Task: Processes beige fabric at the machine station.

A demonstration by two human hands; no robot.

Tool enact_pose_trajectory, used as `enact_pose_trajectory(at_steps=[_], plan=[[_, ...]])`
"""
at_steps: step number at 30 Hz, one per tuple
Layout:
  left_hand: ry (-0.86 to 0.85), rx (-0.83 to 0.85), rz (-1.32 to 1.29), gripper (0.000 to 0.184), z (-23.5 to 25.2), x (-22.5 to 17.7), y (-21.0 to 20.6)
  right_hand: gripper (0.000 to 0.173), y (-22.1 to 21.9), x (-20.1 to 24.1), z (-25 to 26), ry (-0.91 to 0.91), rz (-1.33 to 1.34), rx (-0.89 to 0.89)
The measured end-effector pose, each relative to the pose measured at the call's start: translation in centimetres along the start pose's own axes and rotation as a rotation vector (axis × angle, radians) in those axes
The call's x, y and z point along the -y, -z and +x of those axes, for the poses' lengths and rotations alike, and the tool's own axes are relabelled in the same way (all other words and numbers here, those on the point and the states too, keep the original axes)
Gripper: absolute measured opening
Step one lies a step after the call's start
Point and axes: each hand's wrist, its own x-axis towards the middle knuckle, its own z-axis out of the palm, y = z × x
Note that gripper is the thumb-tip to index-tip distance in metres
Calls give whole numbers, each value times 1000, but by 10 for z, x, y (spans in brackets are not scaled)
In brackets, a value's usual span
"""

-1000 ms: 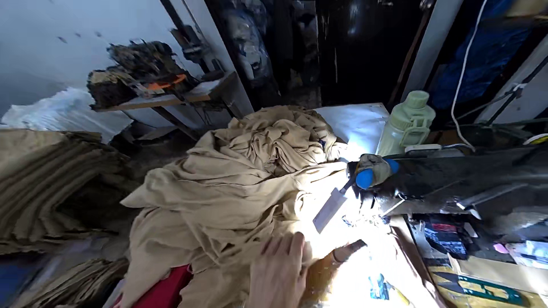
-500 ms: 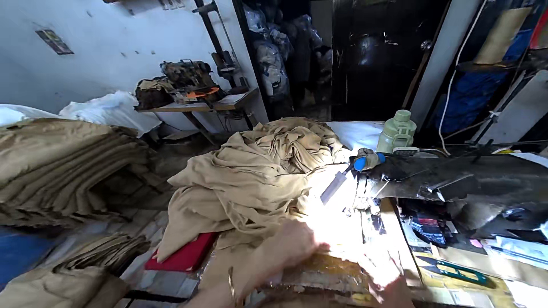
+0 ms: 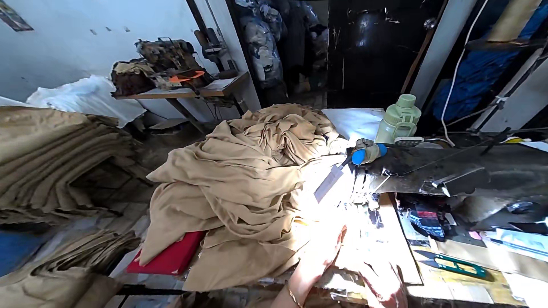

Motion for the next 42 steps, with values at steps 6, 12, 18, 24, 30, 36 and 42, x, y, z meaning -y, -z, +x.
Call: enact_pose_trajectory(at_steps=[6,12,18,24,30,36,42], plan=[[-218,128,-162,31,-26,13,2,21,2,1,0,-97,95,25],[-330,227,-471,21,-40,14,25,18,14,4,6,-196,262,159],[-523,5,-46,39,8,19,15,31,24,2,14,-125,162,298],[-491,88,21,49,26,23,18,36,33,7,24,-122,44,443],[-551,30,-73,36,9,32,22,40,36,11,26,-94,50,458],[-584,55,-123,36,4,41,21,36,39,16,31,-183,64,525],[-563,124,-132,39,8,38,24,42,39,16,32,-91,49,435]])
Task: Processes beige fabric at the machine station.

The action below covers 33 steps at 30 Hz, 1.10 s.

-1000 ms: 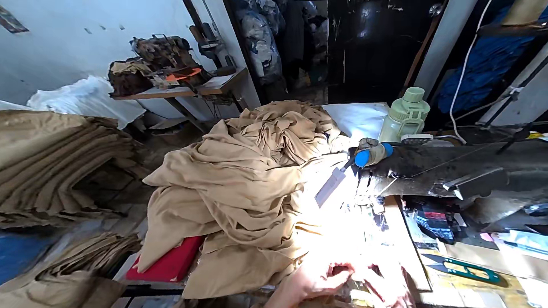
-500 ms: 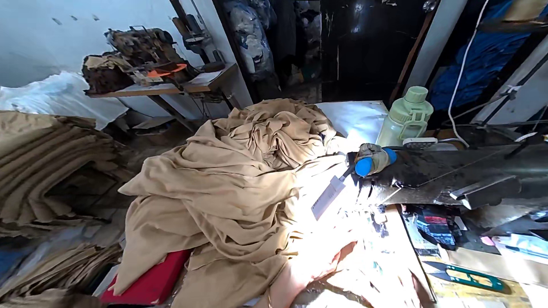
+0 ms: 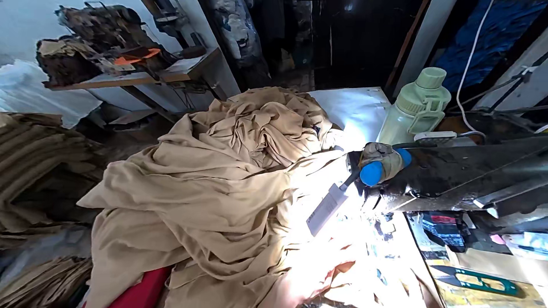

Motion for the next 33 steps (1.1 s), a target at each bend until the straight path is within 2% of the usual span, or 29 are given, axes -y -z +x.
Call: enact_pose_trajectory(at_steps=[6,9,11,14,18,20,22,23,26,29,33], plan=[[2,-14,-50,38,6,3,0,50,1,-6,9,-25,-2,51],[63,45,-20,37,15,-3,11,30,12,3,31,-142,63,100],[98,49,-63,36,19,-3,13,31,15,4,34,-184,46,133],[126,12,-136,32,24,1,12,29,14,-3,35,-155,51,107],[196,92,42,38,14,25,1,31,8,-9,41,-255,114,32],[156,42,73,34,15,22,0,30,3,-13,41,-189,86,15],[117,-46,-2,29,21,6,3,29,-4,-18,38,-128,39,-4],[128,-57,-88,27,24,-7,7,28,-4,-18,37,-132,44,-1],[187,-78,-54,23,23,-34,10,27,1,-14,38,-188,142,-2],[109,-101,-28,23,5,-12,-9,26,-14,-26,29,-120,118,-91],[230,-228,128,23,5,-17,-7,28,-4,-16,31,-162,118,-70]])
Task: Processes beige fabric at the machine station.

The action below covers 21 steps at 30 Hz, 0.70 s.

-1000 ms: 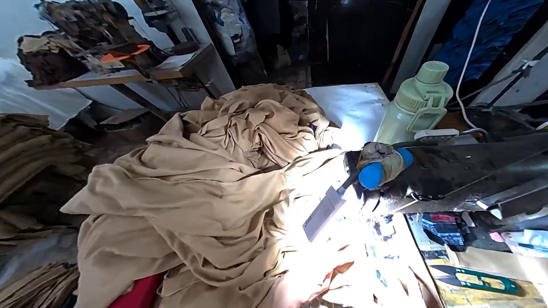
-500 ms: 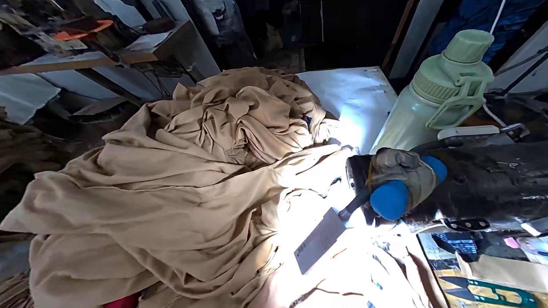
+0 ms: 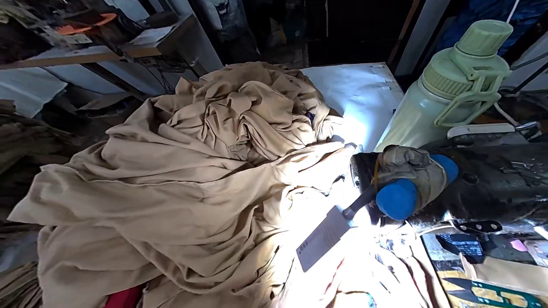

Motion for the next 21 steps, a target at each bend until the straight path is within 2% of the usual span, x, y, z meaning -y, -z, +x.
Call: enact_pose_trajectory(at_steps=[2,4,8,12,14,18,21], plan=[[49,6,41,22,3,-2,2,27,2,3,1,-16,-1,6],[15,20,24,24,4,1,1,28,2,4,0,-28,28,1],[-14,165,50,49,11,2,3,31,3,6,-1,-36,25,12],[-57,160,86,39,5,11,1,30,4,8,1,-47,7,44],[-39,195,75,40,0,13,1,31,1,5,0,-20,-39,62],[-100,139,85,40,2,14,0,28,-2,4,-1,-13,-69,-7],[-84,164,71,37,5,10,3,29,-1,3,-1,-10,-80,14]])
